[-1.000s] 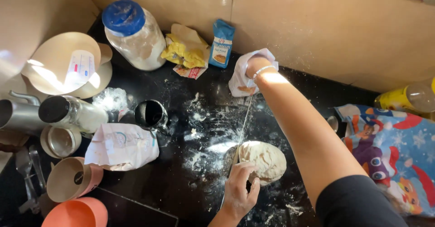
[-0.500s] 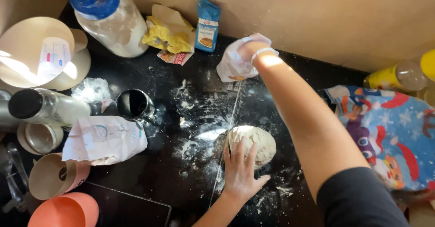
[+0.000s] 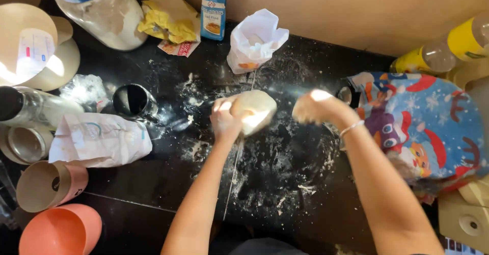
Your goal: Kneading a ball of dough on a floured kitchen counter.
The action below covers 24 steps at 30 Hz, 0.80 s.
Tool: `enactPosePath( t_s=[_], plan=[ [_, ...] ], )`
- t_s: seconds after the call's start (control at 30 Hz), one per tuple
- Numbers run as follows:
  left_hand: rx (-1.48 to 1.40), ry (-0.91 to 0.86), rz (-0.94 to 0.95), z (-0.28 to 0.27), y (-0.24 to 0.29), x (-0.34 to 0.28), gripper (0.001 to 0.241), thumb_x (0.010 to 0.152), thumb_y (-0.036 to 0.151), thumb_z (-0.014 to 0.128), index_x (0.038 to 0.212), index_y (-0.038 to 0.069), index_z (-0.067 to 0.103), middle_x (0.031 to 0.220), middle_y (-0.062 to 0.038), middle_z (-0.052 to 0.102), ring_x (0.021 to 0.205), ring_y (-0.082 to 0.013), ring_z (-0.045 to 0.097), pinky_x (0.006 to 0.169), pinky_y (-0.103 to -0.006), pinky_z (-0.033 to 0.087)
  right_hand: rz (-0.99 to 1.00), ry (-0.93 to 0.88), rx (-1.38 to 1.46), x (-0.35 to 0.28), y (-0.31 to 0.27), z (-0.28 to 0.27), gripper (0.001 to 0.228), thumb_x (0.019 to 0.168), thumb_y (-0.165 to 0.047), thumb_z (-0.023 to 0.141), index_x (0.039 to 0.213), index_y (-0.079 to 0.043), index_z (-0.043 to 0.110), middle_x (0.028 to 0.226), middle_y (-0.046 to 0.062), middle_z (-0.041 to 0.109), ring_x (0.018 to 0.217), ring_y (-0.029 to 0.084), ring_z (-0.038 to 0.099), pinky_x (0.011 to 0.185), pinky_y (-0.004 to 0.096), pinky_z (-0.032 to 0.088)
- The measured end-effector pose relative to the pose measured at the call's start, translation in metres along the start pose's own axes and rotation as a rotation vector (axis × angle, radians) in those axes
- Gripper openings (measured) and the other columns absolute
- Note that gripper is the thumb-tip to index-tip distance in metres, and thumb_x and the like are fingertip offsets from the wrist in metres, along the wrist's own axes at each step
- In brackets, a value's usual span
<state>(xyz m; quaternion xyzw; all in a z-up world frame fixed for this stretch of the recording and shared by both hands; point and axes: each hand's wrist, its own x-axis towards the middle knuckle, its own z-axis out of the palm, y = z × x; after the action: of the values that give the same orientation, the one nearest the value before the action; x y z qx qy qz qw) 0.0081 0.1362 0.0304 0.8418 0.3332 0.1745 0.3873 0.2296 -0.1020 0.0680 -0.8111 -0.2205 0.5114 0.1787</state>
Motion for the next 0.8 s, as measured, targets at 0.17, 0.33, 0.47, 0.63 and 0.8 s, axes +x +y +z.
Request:
enactPosePath(
  t_s=[0.17, 0.33, 0.47, 0.63, 0.8],
  plan=[
    [-0.287, -0.035, -0.248, -0.001, -0.016, 0.029, 0.061, 0.075, 0.023, 0.082, 0.133, 0.033, 0.065, 0.126, -0.006, 0.065, 0.116, -0.0284, 0.066, 0.102, -0.0398, 0.054, 0.112, 0.219, 0.289, -0.039, -0.001, 0.081, 0.043, 0.092, -0.015, 0.073, 0.128, 0.006, 0.064, 0.092, 0.028, 0.073, 0.066, 0.033, 0.074, 0.046, 0.043, 0.063],
    [-0.363, 0.027, -0.016, -0.019, 0.057, -0.022, 0.040, 0.085, 0.018, 0.068, 0.124, 0.011, 0.067, 0.118, -0.018, 0.071, 0.115, -0.0393, 0.067, 0.106, -0.0475, 0.053, -0.008, 0.503, 0.346, -0.009, 0.013, 0.066, 0.025, 0.091, -0.013, 0.070, 0.109, 0.004, 0.074, 0.075, 0.027, 0.072, 0.055, 0.034, 0.074, 0.039, 0.044, 0.063],
    [-0.046, -0.122, 0.356, 0.013, 0.098, -0.111, 0.047, 0.071, 0.003, 0.066, 0.117, 0.006, 0.060, 0.125, -0.016, 0.060, 0.123, -0.0393, 0.055, 0.099, -0.0538, 0.058, -0.134, 0.607, 0.227, 0.030, -0.018, 0.041, 0.022, 0.089, -0.021, 0.067, 0.107, -0.011, 0.073, 0.074, 0.018, 0.073, 0.063, 0.030, 0.074, 0.052, 0.041, 0.062],
    [0.659, -0.467, 1.124, 0.115, 0.057, -0.188, 0.060, 0.078, 0.024, 0.051, 0.132, -0.003, 0.056, 0.137, -0.031, 0.051, 0.133, -0.0520, 0.041, 0.103, -0.0581, 0.040, -0.071, 0.316, 0.028, 0.049, -0.095, 0.069, 0.031, 0.074, -0.003, 0.085, 0.102, -0.014, 0.078, 0.076, 0.017, 0.077, 0.059, 0.028, 0.075, 0.053, 0.035, 0.065],
    [0.534, -0.396, 1.101, 0.117, 0.067, -0.199, 0.038, 0.079, 0.022, 0.058, 0.113, 0.008, 0.067, 0.121, -0.014, 0.061, 0.125, -0.0417, 0.049, 0.100, -0.0502, 0.044, -0.203, 0.022, -0.259, 0.004, -0.126, 0.103, 0.023, 0.086, -0.016, 0.072, 0.107, -0.007, 0.077, 0.091, 0.020, 0.079, 0.069, 0.029, 0.078, 0.068, 0.040, 0.067]
  ],
)
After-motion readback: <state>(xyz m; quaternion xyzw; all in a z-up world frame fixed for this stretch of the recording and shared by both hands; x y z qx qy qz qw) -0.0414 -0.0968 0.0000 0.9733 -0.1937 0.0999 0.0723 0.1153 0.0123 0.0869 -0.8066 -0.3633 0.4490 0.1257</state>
